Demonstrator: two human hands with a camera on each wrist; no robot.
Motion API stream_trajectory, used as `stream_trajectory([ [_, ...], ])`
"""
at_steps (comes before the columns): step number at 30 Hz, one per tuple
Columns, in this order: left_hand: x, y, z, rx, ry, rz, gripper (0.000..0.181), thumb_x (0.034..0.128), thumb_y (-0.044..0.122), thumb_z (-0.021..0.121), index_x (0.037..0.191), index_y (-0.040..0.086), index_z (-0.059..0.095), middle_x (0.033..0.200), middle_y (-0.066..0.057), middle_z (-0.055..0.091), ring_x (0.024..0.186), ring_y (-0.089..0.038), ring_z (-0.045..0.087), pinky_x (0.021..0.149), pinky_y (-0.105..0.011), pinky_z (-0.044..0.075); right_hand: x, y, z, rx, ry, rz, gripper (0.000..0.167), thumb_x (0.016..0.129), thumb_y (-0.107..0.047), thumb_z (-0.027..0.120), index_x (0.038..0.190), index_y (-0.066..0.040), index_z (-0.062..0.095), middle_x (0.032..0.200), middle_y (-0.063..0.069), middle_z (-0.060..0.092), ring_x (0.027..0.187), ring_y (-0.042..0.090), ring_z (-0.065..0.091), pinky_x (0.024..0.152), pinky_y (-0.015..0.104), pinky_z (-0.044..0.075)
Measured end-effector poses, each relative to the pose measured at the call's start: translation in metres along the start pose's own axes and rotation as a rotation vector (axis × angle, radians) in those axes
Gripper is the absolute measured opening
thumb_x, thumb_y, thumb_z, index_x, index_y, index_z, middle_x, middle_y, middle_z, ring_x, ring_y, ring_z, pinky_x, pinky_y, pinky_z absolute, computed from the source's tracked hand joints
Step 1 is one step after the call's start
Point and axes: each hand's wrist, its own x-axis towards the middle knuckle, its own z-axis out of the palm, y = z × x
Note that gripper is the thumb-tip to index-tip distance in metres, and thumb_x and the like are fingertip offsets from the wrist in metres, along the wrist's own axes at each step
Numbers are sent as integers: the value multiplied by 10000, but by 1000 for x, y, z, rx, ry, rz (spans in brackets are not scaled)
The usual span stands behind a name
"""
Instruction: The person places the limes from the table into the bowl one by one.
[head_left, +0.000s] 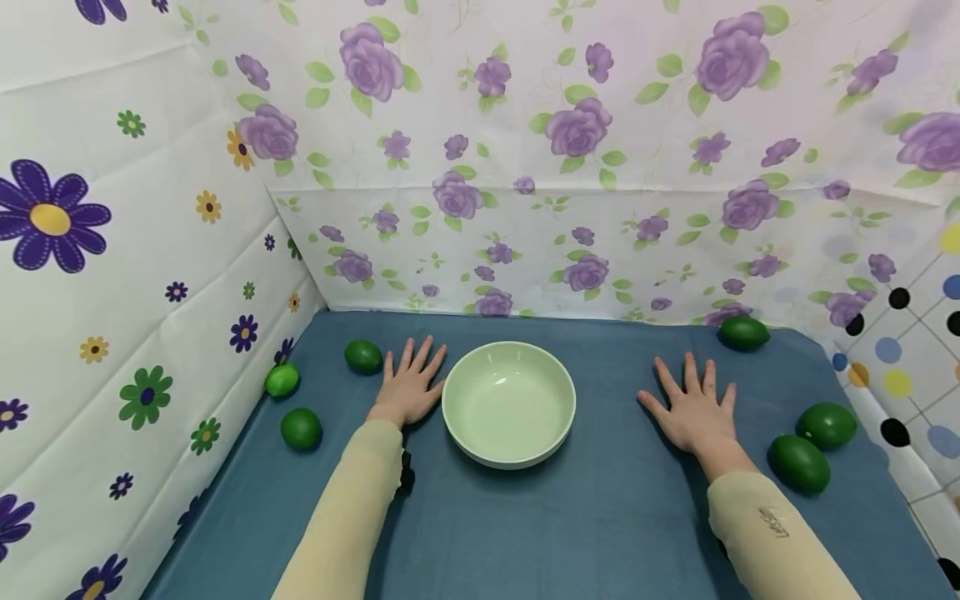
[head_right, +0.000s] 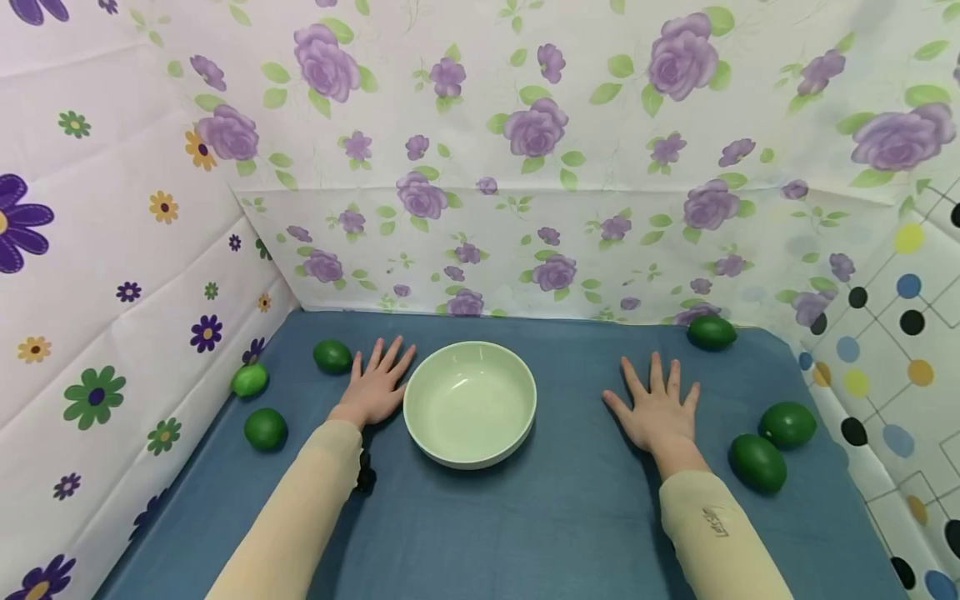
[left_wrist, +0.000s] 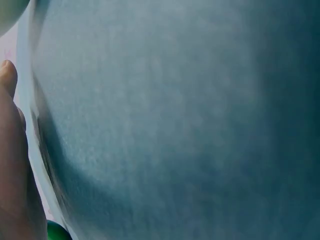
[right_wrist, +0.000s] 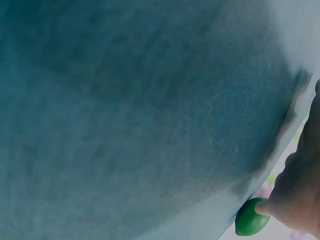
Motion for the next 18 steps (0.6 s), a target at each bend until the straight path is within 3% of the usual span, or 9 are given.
stream_trajectory([
  [9,-16,6,-8,-15,67,57,726,1125,656,308,1733,269,222,1803,-56,85,1655,-338,-1,1286,-689,27,-1,0,-5,18,33,-23,885,1081,-746,306,1746,-187,139,1717,371,-21,1564,607,-61,1185,824,21],
  [18,-25,10,-10,-122,137,84,614,1143,517,459,1638,155,481,1712,-134,368,1613,-342,261,1292,-637,178,-5,-4,-14,26,57,-47,828,1116,-664,358,1702,-81,294,1689,401,131,1543,624,119,1189,794,181],
])
